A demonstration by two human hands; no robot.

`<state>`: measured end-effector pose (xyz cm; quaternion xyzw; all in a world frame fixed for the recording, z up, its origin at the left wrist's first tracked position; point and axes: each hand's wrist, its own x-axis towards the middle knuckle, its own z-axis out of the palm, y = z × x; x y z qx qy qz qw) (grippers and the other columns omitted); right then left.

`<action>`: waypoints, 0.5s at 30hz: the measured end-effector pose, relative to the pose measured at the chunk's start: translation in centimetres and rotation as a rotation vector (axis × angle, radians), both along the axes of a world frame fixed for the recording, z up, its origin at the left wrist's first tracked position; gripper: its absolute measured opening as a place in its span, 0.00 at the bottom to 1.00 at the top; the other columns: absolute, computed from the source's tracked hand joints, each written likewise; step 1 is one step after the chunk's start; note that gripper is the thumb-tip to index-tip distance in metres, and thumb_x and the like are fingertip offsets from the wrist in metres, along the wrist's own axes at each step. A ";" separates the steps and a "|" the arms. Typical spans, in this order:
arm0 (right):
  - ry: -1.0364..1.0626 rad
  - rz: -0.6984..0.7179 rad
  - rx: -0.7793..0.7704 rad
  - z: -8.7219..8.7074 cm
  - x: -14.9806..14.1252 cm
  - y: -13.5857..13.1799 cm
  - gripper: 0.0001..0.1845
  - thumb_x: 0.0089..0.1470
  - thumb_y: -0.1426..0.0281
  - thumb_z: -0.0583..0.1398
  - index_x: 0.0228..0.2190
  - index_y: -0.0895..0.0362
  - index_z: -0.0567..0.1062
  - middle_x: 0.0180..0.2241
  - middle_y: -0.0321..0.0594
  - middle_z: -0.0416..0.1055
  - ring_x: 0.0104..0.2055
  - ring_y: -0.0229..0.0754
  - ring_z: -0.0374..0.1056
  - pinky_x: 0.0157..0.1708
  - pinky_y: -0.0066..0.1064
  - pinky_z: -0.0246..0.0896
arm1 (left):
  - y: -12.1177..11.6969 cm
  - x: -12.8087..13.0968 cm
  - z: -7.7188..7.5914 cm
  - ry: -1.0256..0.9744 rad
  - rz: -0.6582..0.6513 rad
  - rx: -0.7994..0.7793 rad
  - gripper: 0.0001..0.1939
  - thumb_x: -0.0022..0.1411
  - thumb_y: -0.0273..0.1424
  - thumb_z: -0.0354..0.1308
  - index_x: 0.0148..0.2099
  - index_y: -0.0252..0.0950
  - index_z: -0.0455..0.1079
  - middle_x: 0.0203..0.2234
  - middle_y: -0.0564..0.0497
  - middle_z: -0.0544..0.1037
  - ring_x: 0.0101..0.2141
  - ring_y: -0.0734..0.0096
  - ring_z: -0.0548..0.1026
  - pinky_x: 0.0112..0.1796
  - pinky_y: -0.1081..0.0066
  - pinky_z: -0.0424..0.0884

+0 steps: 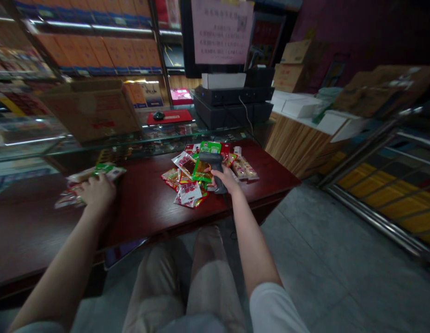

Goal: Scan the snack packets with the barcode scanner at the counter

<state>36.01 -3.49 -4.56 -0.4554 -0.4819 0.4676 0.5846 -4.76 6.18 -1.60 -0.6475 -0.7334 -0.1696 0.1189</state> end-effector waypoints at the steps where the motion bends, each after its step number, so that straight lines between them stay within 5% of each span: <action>1: -0.001 -0.004 -0.002 0.0 0.0 0.0 0.23 0.50 0.60 0.64 0.46 0.54 0.70 0.25 0.33 0.75 0.17 0.35 0.61 0.16 0.27 0.57 | -0.1 -0.1 -0.3 -0.004 0.009 0.016 0.25 0.66 0.35 0.45 0.56 0.23 0.69 0.52 0.24 0.72 0.54 0.28 0.68 0.49 0.39 0.62; 6: -0.017 -0.004 -0.013 0.0 0.1 0.1 0.22 0.49 0.58 0.63 0.44 0.54 0.69 0.24 0.33 0.74 0.17 0.35 0.61 0.16 0.27 0.57 | 0.0 5.4 -0.4 -0.041 -0.200 0.115 0.28 0.67 0.38 0.46 0.61 0.25 0.65 0.63 0.24 0.63 0.65 0.34 0.55 0.56 0.34 0.55; 12: -0.023 0.005 -0.039 -0.3 0.4 0.3 0.20 0.49 0.58 0.63 0.43 0.53 0.70 0.18 0.30 0.68 0.18 0.38 0.62 0.18 0.29 0.57 | 3.3 17.2 -0.7 -0.442 -0.292 -0.387 0.33 0.59 0.56 0.53 0.49 0.31 0.75 0.52 0.22 0.74 0.57 0.24 0.67 0.52 0.31 0.57; 15: -0.019 0.003 -0.058 -0.5 0.4 0.4 0.20 0.49 0.58 0.63 0.43 0.52 0.71 0.18 0.31 0.68 0.18 0.39 0.62 0.19 0.30 0.58 | 4.9 20.3 -1.8 -0.569 -0.228 -0.448 0.34 0.50 0.55 0.63 0.50 0.34 0.74 0.54 0.24 0.73 0.58 0.26 0.66 0.53 0.35 0.58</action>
